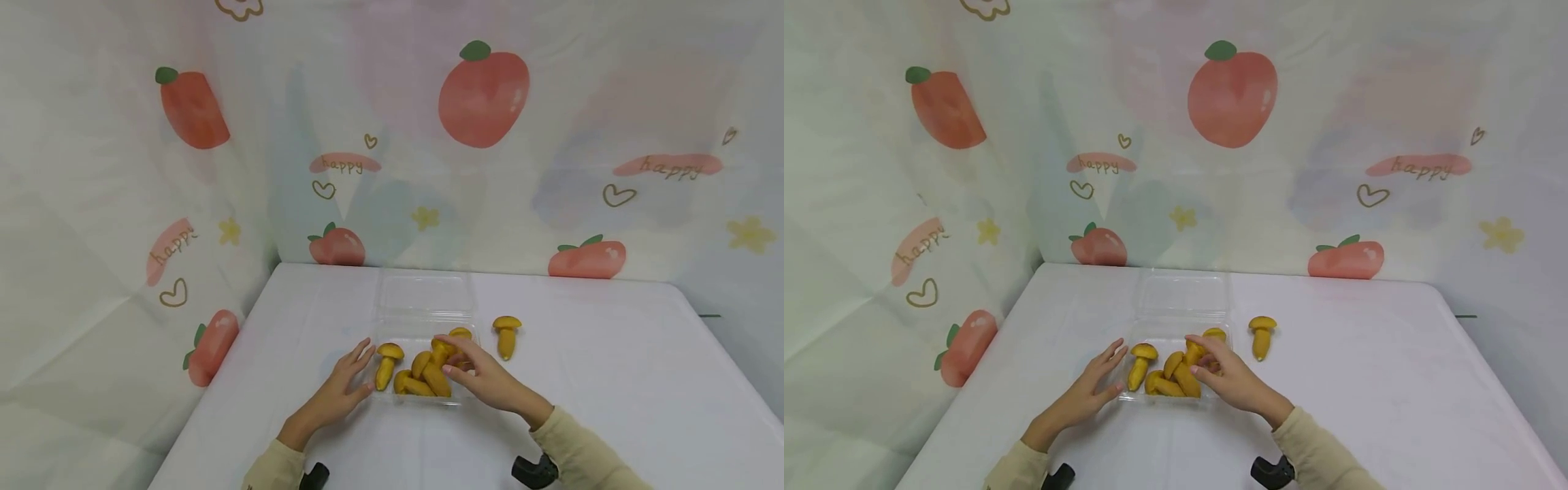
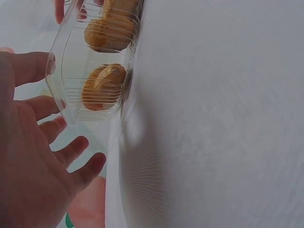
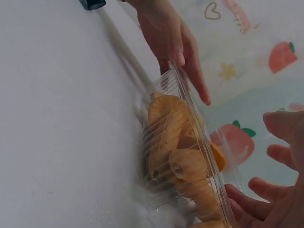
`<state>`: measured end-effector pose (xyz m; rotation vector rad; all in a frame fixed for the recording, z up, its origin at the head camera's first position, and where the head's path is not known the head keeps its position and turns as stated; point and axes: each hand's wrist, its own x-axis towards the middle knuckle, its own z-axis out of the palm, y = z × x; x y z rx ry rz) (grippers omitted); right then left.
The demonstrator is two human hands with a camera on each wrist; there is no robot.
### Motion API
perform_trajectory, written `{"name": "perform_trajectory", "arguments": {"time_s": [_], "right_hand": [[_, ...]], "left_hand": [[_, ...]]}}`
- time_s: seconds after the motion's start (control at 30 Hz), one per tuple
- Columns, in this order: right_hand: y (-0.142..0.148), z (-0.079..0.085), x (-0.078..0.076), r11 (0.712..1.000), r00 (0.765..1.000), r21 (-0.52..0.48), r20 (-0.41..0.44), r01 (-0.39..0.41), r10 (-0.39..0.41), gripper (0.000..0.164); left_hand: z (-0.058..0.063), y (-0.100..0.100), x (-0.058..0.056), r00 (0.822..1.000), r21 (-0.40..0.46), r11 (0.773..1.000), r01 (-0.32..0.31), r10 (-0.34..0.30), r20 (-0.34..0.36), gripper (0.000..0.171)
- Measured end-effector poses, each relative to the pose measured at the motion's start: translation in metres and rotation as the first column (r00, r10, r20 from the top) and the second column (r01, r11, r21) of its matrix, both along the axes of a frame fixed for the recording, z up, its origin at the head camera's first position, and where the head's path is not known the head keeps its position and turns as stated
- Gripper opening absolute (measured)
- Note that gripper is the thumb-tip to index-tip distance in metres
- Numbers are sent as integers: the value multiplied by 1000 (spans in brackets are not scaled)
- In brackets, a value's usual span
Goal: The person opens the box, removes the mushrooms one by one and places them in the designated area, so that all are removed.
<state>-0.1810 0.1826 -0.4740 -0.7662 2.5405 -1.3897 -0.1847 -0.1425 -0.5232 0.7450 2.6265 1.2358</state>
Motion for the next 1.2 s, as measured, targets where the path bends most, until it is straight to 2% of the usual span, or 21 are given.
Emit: {"name": "perform_trajectory", "arguments": {"time_s": [0.17, 0.47, 0.8, 1.2], "right_hand": [[-4, 0, 0, 995, 996, 44, 30, -88, 87, 57], [-13, -3, -7, 982, 984, 73, 50, -175, 172, 59], [-19, -9, -11, 970, 988, 186, 48, -156, 150, 58], [-22, -10, -15, 974, 991, 185, 20, -131, 129, 59]], "left_hand": [[1, 1, 0, 1000, -12, 1000, -1, 1, 2, 66], [2, 0, 1, 1000, -8, 1000, 4, -4, -18, 66], [2, 1, 1, 1000, -10, 1000, 14, -13, 14, 65], [3, 1, 1, 1000, -7, 1000, -3, 3, 5, 65]]}}
